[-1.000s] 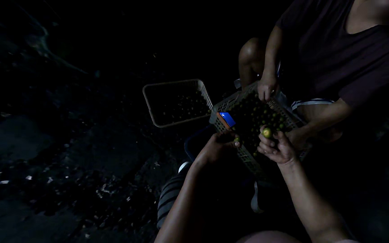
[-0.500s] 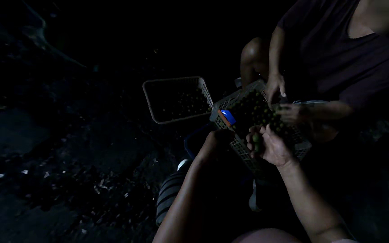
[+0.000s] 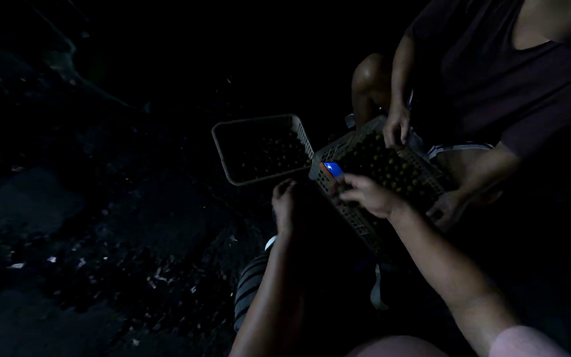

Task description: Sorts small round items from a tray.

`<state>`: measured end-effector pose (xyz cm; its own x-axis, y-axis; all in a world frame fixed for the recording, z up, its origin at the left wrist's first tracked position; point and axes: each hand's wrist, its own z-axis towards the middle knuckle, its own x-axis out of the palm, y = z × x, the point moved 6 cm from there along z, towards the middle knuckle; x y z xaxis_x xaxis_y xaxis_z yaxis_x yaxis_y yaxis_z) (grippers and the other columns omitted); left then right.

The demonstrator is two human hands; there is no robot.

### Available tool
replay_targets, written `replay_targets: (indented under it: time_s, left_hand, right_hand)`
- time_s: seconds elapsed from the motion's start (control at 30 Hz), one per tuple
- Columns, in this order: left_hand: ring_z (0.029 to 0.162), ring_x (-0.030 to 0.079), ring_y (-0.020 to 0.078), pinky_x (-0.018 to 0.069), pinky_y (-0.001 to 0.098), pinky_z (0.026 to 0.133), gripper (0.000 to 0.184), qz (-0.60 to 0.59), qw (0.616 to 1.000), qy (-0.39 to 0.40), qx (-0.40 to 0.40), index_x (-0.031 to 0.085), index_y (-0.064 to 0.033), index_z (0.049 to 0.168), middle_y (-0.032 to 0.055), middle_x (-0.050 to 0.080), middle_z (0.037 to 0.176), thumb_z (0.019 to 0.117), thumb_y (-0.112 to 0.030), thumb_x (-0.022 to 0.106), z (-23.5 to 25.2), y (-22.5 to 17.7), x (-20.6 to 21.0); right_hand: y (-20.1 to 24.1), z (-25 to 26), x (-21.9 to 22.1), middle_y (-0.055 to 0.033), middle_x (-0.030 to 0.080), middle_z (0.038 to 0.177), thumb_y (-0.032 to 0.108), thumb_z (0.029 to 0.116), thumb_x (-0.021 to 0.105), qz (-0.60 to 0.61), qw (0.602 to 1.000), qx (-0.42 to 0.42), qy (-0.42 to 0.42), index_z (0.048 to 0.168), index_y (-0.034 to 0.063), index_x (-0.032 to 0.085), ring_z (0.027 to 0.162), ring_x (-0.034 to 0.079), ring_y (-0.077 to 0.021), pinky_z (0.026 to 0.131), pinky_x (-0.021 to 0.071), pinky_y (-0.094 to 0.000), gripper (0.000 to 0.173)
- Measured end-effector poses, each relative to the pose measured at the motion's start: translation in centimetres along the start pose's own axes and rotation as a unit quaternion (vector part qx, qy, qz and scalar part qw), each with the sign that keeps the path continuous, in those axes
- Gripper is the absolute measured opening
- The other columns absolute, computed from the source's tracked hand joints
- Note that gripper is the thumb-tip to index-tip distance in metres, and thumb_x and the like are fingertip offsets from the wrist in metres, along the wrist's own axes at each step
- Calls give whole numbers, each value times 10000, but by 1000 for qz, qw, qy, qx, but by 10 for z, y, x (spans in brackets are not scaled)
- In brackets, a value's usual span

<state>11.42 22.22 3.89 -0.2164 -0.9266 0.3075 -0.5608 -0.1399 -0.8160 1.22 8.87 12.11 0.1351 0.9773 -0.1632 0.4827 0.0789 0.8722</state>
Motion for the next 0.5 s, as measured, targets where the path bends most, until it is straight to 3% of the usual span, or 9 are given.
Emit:
replay_targets:
  time_s: [0.1,0.2,0.27,0.37,0.5]
  left_hand:
    - [906,634,161,555,331,730,397,-71,995,-64,-22,390,-75,1446,109,585,1166,1078,-208,454,-11,-7,-5]
    - [876,643,156,555,323,709,393,-78,995,-68,-12,404,-62,1422,104,604,1122,1051,-174,470,-13,-10,-8]
    - [778,625,129,555,298,647,346,-81,994,-71,-5,430,-67,1366,63,589,1010,1034,-148,488,-11,-10,-10]
    - [895,647,155,569,329,730,372,-82,994,-76,-9,433,-77,1401,85,593,1133,1041,-151,488,-12,-14,-9]
    - [1060,638,196,571,370,835,392,-92,994,-57,-19,425,-68,1417,109,562,1267,1032,-119,481,-17,-16,1]
  right_hand:
    - [52,38,-17,-186,561,1355,59,1019,478,79,993,-57,-59,1454,18,455,1101,633,-260,887,569,-427,438]
    - [93,41,-40,-203,509,1449,105,1049,482,93,986,-75,-119,1481,41,445,1268,570,-324,987,529,-489,439]
    - [102,28,-55,-181,569,1382,139,1060,485,84,984,-103,-121,1436,43,492,1222,607,-305,951,551,-472,387]
    - [83,2,-76,-136,666,1254,160,1085,430,60,986,-131,-84,1377,29,522,1070,687,-233,874,590,-395,334]
    - [9,-25,-94,-121,713,1035,99,1062,456,68,990,-56,-112,1301,34,566,842,708,-170,793,587,-318,271]
